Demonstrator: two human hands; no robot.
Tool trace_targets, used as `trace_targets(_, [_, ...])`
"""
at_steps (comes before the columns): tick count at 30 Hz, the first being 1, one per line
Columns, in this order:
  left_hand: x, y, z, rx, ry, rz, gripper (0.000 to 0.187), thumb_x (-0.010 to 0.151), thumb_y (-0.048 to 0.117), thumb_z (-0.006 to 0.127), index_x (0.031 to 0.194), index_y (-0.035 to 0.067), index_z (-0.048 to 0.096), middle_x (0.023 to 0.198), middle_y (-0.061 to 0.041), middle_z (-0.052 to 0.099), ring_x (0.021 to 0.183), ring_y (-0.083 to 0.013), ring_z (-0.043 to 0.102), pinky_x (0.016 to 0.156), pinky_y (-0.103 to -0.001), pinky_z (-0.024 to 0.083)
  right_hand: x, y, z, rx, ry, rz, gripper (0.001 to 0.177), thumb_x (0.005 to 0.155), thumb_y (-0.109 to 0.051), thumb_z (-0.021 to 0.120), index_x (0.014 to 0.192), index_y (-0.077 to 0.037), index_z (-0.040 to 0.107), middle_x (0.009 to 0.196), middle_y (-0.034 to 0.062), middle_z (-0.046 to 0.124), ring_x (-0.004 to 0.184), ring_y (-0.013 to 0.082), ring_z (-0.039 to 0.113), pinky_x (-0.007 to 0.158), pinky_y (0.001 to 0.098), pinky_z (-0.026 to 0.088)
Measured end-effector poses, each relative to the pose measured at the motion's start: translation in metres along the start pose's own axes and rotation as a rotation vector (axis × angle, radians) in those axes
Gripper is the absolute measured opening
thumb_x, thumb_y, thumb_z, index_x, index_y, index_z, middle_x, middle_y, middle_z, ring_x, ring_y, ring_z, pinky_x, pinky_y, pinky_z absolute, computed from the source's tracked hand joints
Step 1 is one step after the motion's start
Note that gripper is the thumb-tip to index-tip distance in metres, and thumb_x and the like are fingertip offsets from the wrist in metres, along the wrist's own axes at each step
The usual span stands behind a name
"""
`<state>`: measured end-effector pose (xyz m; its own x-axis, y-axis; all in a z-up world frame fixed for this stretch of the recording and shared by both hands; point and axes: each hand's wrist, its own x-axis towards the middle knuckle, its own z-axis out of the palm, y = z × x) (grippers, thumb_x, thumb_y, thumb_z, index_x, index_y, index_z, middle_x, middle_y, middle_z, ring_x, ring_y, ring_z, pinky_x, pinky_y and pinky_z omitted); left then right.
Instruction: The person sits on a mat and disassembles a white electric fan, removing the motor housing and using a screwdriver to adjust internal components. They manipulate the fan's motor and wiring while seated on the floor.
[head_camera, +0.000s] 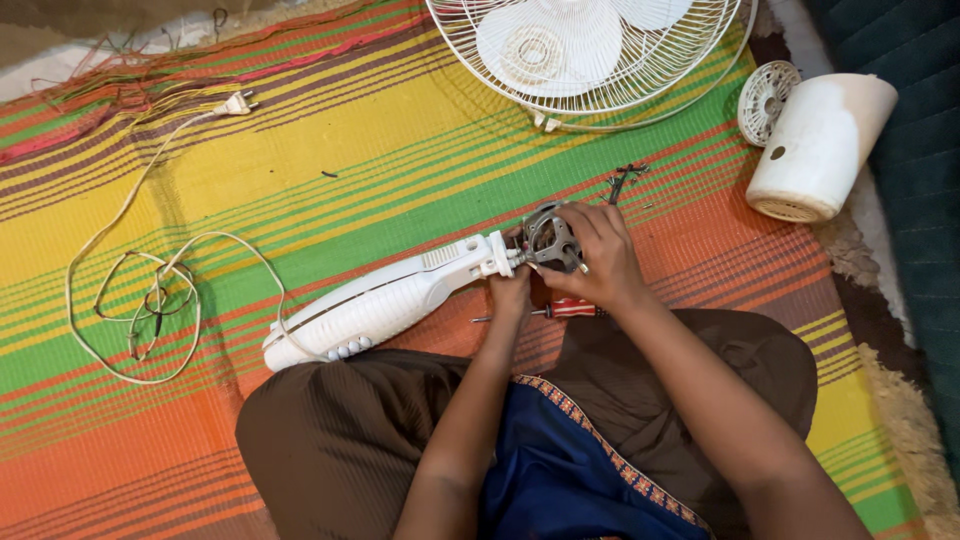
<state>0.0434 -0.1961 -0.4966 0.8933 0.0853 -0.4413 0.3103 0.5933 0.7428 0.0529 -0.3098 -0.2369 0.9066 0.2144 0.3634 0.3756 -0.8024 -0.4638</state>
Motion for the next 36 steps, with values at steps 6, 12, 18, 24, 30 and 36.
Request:
trace_targets(6, [0.006,-0.005,-0.004,0.168,-0.079,0.158,0.054,0.083,-0.01,0.058,0.134,0.004,0.057,0.126,-0.005,0.064,0.114,-0.0172,0.061,0.1,-0.031,0.05,-0.004,0.003,0.003,0.007,-0.08,0.06,0.087,0.066,-0.038,0.09,0.135,0.0,0.055,0.139,0.0177,0.06,0.119,0.0399,0.051,0.107,0.0485,0.043])
trace_targets(12, [-0.026,0.002,-0.01,0.108,-0.102,-0.099,0.03,0.099,0.005,0.054,0.129,0.002,0.059,0.12,-0.007,0.067,0.108,-0.0175,0.063,0.091,-0.032,0.052,-0.007,0.012,0.012,0.015,-0.13,0.034,0.115,0.051,-0.048,0.093,0.144,0.0,0.046,0.145,0.0197,0.051,0.125,0.0448,0.04,0.11,0.0546,0.034])
trace_targets(18, [-0.102,0.07,0.007,0.408,-0.044,0.35,0.009,0.102,0.007,0.056,0.107,0.001,0.057,0.101,-0.006,0.062,0.097,-0.0142,0.06,0.089,-0.031,0.051,-0.007,0.022,0.007,0.052,-0.205,-0.052,0.128,0.043,-0.045,0.096,0.148,-0.001,0.038,0.146,0.021,0.042,0.128,0.0471,0.035,0.109,0.059,0.032])
trace_targets(24, [-0.075,0.182,0.033,1.02,-0.131,0.832,0.016,0.097,0.009,0.064,0.111,0.002,0.066,0.106,-0.014,0.068,0.099,-0.0316,0.065,0.088,-0.042,0.051,-0.008,0.028,0.001,0.061,-0.318,-0.007,0.11,0.052,-0.014,0.084,0.15,-0.004,0.033,0.15,0.0198,0.036,0.131,0.049,0.032,0.115,0.058,0.032])
trace_targets(30, [-0.009,0.23,0.052,1.073,-0.648,0.452,0.04,0.091,0.008,0.07,0.13,0.004,0.063,0.126,-0.015,0.068,0.103,-0.0266,0.072,0.088,-0.041,0.058,-0.008,0.02,0.003,-0.079,-0.327,0.049,0.116,0.053,-0.026,0.096,0.149,-0.006,0.034,0.149,0.0201,0.035,0.134,0.0487,0.03,0.109,0.062,0.033])
trace_targets(36, [0.031,0.226,0.06,1.02,-0.942,0.203,0.04,0.082,-0.005,0.075,0.121,0.005,0.072,0.114,-0.01,0.075,0.094,-0.0168,0.075,0.08,-0.032,0.063,-0.011,0.02,0.009,-0.107,-0.23,0.037,0.109,0.058,-0.028,0.095,0.148,-0.007,0.037,0.145,0.018,0.044,0.132,0.0442,0.045,0.106,0.0574,0.041])
